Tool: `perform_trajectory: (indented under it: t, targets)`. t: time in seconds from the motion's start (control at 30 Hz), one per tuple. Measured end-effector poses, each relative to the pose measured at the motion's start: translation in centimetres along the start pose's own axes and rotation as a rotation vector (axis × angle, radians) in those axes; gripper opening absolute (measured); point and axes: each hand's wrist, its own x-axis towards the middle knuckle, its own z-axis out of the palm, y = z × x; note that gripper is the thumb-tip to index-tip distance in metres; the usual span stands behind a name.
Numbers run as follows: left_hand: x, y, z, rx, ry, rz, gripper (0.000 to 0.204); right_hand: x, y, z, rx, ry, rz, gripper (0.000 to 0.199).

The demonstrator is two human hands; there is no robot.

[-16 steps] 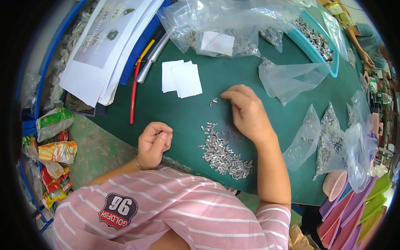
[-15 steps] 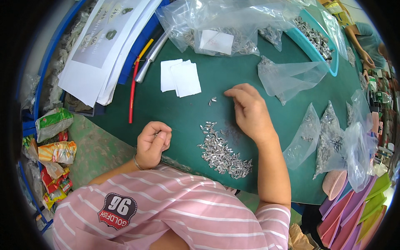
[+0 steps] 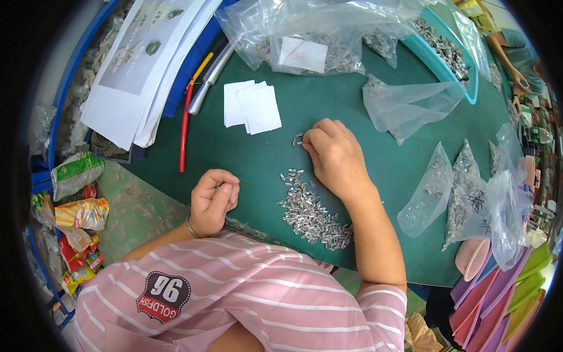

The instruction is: The person sorts through small metal parts on a table, wipes down a small container with a cloth, and then begins sliding metal rings onto separate metal components.

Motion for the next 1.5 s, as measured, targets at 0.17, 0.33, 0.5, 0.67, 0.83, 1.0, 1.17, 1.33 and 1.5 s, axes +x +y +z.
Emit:
perform_trajectory:
  t: [0.17,0.33,0.5,0.67,0.83,1.0,1.17,1.33,1.5]
  targets:
    - [0.0,-0.1,0.0,0.004,0.002,0.000,0.015,-0.1,-0.3,0.1,0.061,0.030,0.020,0.008]
    - [0.0,0.0,0.1,0.003,-0.003,0.003,0.015,-0.3,-0.2,0.1,0.041,-0.007,-0.016,0.008]
    - [0.0,-0.1,0.0,0.014,-0.005,0.023,0.015,-0.6,-0.1,-0.9,-0.032,-0.069,-0.110,0.011]
    - [0.1,0.0,0.0,0.014,-0.013,0.019,0.014,0.0,0.1,-0.5,0.025,0.041,-0.059,0.011]
    - [0.1,-0.1,0.1,0.000,-0.009,0.015,0.014,0.8,0.2,0.4,-0.005,0.042,-0.071,0.012]
    - [0.0,-0.1,0.1,0.014,0.000,0.010,0.014,-0.1,0.6,-0.1,-0.012,0.024,-0.081,0.013]
    - [0.0,-0.1,0.0,0.001,-0.005,0.004,0.015,-0.9,0.9,-0.9,0.094,0.072,0.012,0.014]
    - [0.1,-0.1,0.0,0.028,-0.018,0.017,0.015,-0.8,0.9,-1.6,0.140,0.114,0.138,0.013]
    - [0.0,0.0,0.1,0.006,-0.004,-0.006,0.014,-0.3,0.3,-0.2,0.085,0.067,0.070,0.013]
